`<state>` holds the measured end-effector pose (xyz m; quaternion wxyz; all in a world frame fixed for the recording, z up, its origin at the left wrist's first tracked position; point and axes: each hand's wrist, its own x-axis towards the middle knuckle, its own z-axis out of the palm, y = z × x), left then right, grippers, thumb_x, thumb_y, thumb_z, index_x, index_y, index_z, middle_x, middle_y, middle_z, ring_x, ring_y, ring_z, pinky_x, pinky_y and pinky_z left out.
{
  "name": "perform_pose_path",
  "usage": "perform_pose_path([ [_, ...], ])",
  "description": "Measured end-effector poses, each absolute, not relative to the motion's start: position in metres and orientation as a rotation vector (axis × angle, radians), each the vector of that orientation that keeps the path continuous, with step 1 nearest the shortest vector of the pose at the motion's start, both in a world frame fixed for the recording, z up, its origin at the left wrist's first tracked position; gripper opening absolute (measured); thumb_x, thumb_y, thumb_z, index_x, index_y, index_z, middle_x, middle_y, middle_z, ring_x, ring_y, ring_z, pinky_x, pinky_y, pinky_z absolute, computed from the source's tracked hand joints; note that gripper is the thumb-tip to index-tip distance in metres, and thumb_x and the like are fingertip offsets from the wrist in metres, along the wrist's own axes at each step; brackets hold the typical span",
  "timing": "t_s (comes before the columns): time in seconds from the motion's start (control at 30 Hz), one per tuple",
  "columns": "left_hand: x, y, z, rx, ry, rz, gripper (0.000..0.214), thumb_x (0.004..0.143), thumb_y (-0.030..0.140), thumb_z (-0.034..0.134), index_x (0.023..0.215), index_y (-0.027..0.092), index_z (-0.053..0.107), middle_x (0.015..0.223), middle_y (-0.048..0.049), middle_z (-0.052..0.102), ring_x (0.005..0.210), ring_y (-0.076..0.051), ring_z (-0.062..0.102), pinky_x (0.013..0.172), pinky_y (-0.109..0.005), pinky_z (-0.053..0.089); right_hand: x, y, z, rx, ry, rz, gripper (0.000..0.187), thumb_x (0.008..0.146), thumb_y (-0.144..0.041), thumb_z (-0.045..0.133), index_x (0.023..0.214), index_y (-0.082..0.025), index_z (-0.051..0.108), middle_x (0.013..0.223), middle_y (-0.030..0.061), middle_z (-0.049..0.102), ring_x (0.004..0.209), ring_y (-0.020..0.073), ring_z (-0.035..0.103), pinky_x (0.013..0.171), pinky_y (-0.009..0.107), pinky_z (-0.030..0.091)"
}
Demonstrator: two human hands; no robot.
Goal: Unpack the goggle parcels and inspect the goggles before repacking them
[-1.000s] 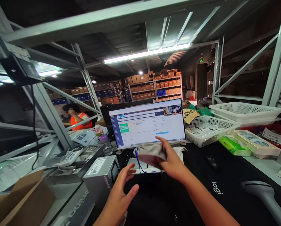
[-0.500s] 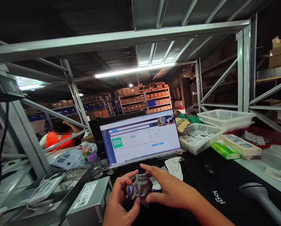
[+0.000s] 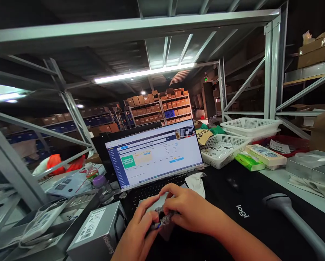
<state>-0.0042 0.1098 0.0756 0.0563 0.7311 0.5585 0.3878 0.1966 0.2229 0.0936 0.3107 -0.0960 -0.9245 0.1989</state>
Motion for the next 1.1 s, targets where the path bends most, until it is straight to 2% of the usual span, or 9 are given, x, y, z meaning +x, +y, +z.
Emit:
perform_pose_path([
  [0.13,-0.018,0.110,0.078,2.820,1.953,1.129,0.017,0.092,0.036,0.060,0.083,0.023,0.064,0.122,-0.0100,0.068,0.090,-0.023,0.072,0.074,-0.031,0.059,0.206,0.229,0.099,-0.323,-2.538,0.156,0.013,0.081,-0.011,0.066,0.088,-0.021,0.065,0.105,0.0029,0.065,0.084,0.0168,0.062,0.073,0.027,0.045],
  [0.3,-0.031,0.112,0.078,3.272,2.128,1.113,0.023,0.099,0.037,0.050,0.091,0.019,0.063,0.105,-0.0108,0.071,0.080,-0.020,0.072,0.062,-0.026,0.057,0.208,0.231,0.098,-0.329,-2.470,-0.099,0.008,0.082,-0.014,0.067,0.084,-0.020,0.062,0.095,0.0018,0.067,0.076,0.0161,0.059,0.068,0.028,0.041],
  [0.37,-0.032,0.114,0.076,3.244,2.115,1.194,0.024,0.102,0.028,0.043,0.103,0.017,0.064,0.107,-0.0120,0.070,0.084,-0.018,0.073,0.064,-0.023,0.058,0.205,0.230,0.096,-0.297,-2.406,-0.063,0.009,0.081,-0.012,0.067,0.083,-0.020,0.063,0.104,0.0036,0.067,0.081,0.0165,0.061,0.070,0.028,0.042],
  [0.47,-0.029,0.117,0.069,3.032,1.980,1.319,0.028,0.100,0.013,0.039,0.117,0.019,0.060,0.118,-0.0106,0.065,0.105,-0.015,0.068,0.086,-0.021,0.057,0.203,0.225,0.094,-0.276,-2.362,0.106,0.013,0.080,-0.009,0.068,0.085,-0.021,0.067,0.128,0.0051,0.062,0.095,0.0167,0.064,0.080,0.027,0.046],
  [0.63,-0.021,0.123,0.059,2.662,1.831,1.615,0.025,0.095,0.007,0.044,0.110,0.022,0.059,0.116,-0.0056,0.064,0.108,-0.011,0.064,0.092,-0.020,0.053,0.210,0.213,0.100,-0.294,-2.457,0.407,0.017,0.080,-0.032,0.080,0.092,-0.025,0.070,0.141,0.0016,0.054,0.109,0.0188,0.064,0.090,0.027,0.047],
  [0.77,-0.017,0.126,0.061,2.658,1.850,1.687,0.023,0.095,0.007,0.041,0.094,0.020,0.059,0.108,-0.0061,0.065,0.099,-0.013,0.065,0.084,-0.022,0.054,0.218,0.213,0.108,-0.342,-2.509,0.540,0.032,0.083,-0.055,0.073,0.084,-0.023,0.071,0.127,0.0002,0.063,0.094,0.0156,0.067,0.080,0.025,0.047],
  [0.9,-0.015,0.122,0.075,3.205,1.875,1.313,0.038,0.102,0.014,0.033,0.073,0.019,0.058,0.090,-0.0043,0.068,0.084,-0.017,0.063,0.065,-0.024,0.050,0.214,0.218,0.106,-0.379,-2.635,0.368,0.033,0.096,-0.041,0.060,0.074,-0.018,0.071,0.093,0.0014,0.071,0.076,0.0130,0.063,0.068,0.024,0.041],
  [1.0,-0.018,0.114,0.085,3.462,1.786,1.165,0.038,0.101,0.013,0.035,0.074,0.016,0.061,0.090,-0.0060,0.071,0.086,-0.020,0.064,0.069,-0.028,0.049,0.209,0.215,0.104,-0.355,-2.743,0.213,0.033,0.096,-0.029,0.058,0.067,-0.016,0.069,0.071,0.0006,0.067,0.062,0.0113,0.056,0.060,0.026,0.034],
  [1.1,-0.021,0.110,0.087,3.637,1.651,1.289,0.025,0.095,0.006,0.046,0.080,0.013,0.065,0.086,-0.0088,0.072,0.086,-0.023,0.066,0.073,-0.032,0.051,0.207,0.208,0.106,-0.407,-2.805,0.136,0.032,0.094,-0.023,0.056,0.066,-0.016,0.068,0.069,0.0014,0.068,0.057,0.0106,0.053,0.056,0.027,0.031],
])
